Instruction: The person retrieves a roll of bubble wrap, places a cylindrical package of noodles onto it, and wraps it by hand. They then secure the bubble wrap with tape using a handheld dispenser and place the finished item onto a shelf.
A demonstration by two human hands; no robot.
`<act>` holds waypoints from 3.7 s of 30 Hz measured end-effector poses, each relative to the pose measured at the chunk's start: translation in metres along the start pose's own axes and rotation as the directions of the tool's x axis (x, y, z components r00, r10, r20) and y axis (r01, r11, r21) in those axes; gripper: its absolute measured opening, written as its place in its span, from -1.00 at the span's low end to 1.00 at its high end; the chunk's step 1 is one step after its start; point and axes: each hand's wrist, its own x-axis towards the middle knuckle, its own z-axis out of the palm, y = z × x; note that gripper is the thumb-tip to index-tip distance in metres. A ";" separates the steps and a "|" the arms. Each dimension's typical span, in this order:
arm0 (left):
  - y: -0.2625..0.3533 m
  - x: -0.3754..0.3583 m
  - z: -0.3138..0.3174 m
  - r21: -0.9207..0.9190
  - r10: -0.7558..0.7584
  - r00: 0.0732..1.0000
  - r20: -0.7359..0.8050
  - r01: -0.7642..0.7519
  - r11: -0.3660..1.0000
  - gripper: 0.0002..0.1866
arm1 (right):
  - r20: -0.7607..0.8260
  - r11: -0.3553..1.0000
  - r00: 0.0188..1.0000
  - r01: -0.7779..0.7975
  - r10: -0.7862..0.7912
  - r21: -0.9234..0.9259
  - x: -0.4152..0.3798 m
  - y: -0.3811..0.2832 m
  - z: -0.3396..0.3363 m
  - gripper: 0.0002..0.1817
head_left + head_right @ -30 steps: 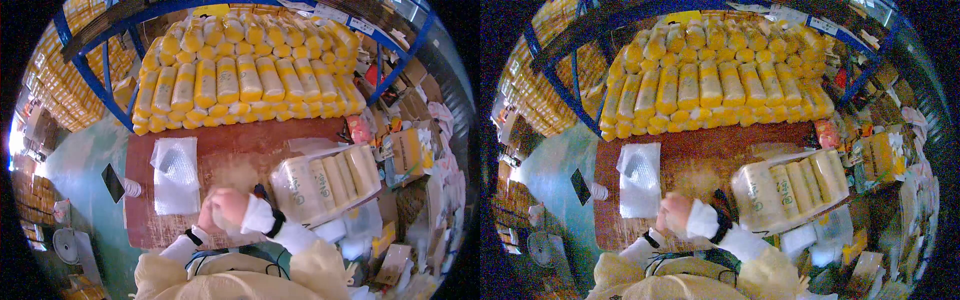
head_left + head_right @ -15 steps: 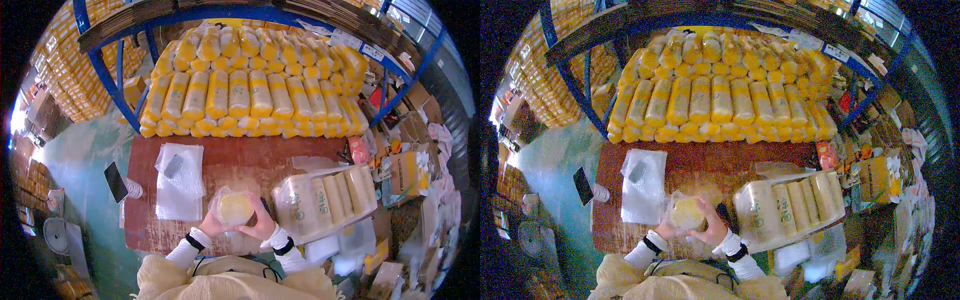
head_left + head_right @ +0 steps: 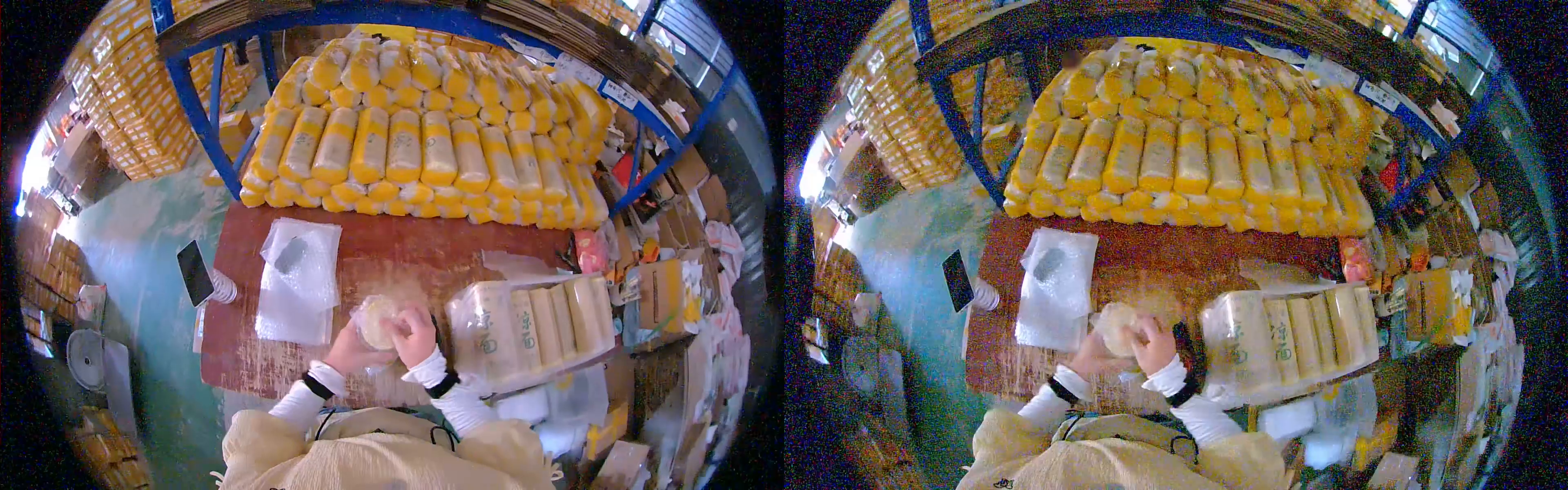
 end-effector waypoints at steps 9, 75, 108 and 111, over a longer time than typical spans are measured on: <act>-0.031 -0.006 0.040 -0.312 -0.089 0.933 -0.348 -0.026 0.950 -0.36 | -0.054 0.890 0.971 0.235 -0.233 0.390 0.009 0.006 -0.034 -0.71; -0.005 -0.005 0.009 0.565 0.341 0.924 0.173 -0.377 0.734 -0.22 | -0.211 0.893 0.867 0.434 -0.451 -0.121 -0.038 0.019 0.010 -0.85; 0.008 0.018 -0.013 -0.013 0.012 0.945 0.326 -0.008 1.000 0.07 | -0.233 0.933 0.972 0.099 -0.017 0.345 -0.038 -0.011 -0.023 -0.49; 0.003 0.021 -0.022 0.053 -0.074 0.918 0.391 0.058 0.997 0.06 | 0.133 0.932 0.946 0.315 -0.295 -0.179 -0.021 0.005 -0.029 -0.63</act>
